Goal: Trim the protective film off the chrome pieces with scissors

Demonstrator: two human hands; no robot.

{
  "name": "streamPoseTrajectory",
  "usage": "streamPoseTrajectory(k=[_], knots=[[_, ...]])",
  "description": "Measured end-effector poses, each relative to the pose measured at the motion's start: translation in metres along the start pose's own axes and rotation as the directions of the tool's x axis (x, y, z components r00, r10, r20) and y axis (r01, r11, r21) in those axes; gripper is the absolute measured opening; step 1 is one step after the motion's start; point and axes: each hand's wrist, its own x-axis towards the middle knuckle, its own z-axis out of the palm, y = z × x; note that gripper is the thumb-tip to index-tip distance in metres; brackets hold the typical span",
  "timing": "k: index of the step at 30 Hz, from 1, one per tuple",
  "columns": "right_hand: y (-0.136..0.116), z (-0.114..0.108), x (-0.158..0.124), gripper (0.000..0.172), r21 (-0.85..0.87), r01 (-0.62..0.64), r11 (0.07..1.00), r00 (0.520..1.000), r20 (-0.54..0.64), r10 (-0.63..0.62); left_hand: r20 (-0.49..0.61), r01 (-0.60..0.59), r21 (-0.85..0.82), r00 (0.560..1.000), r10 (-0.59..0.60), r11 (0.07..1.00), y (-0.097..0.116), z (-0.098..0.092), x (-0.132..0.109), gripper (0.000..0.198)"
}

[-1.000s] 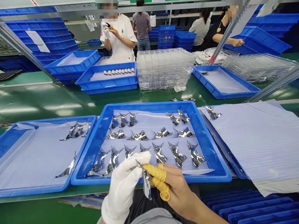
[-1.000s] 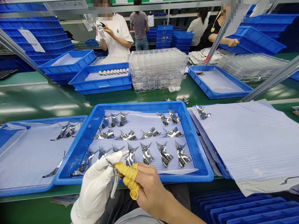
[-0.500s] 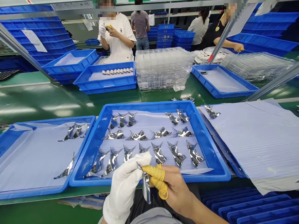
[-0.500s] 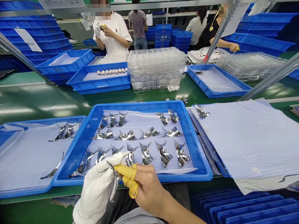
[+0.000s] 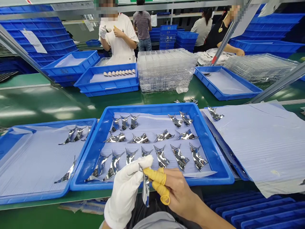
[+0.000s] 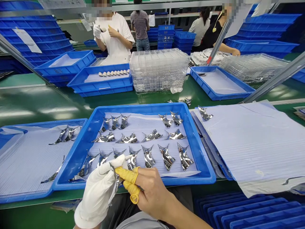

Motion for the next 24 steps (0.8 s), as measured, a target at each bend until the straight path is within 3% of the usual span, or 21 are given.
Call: streamPoseTrajectory(k=[5,12,16,19,24], knots=[[-0.001,0.003,0.000,0.029,0.044,-0.035,0.998,0.999,-0.011,0.035,0.013,-0.012,0.016,1.000,0.011,1.000,0.000,-0.001,0.000,0.028],[-0.008,0.011,0.000,0.030,0.134,-0.244,0.960,0.966,-0.046,0.252,0.031,0.018,0.051,0.999,-0.019,0.999,-0.001,0.002,0.002,0.034],[-0.007,0.012,0.000,0.031,0.253,-0.306,0.918,0.949,-0.002,0.316,0.030,0.038,0.012,0.999,-0.038,0.999,0.000,0.005,0.001,0.034],[-0.005,0.009,-0.001,0.033,0.287,-0.270,0.919,0.962,0.050,0.267,0.025,0.054,-0.042,0.998,-0.053,0.998,0.002,0.006,0.001,0.033],[-0.005,0.002,-0.003,0.034,0.016,-0.084,0.996,0.995,0.051,0.083,0.051,0.075,-0.097,0.996,-0.070,0.992,0.006,0.005,0.002,0.031]])
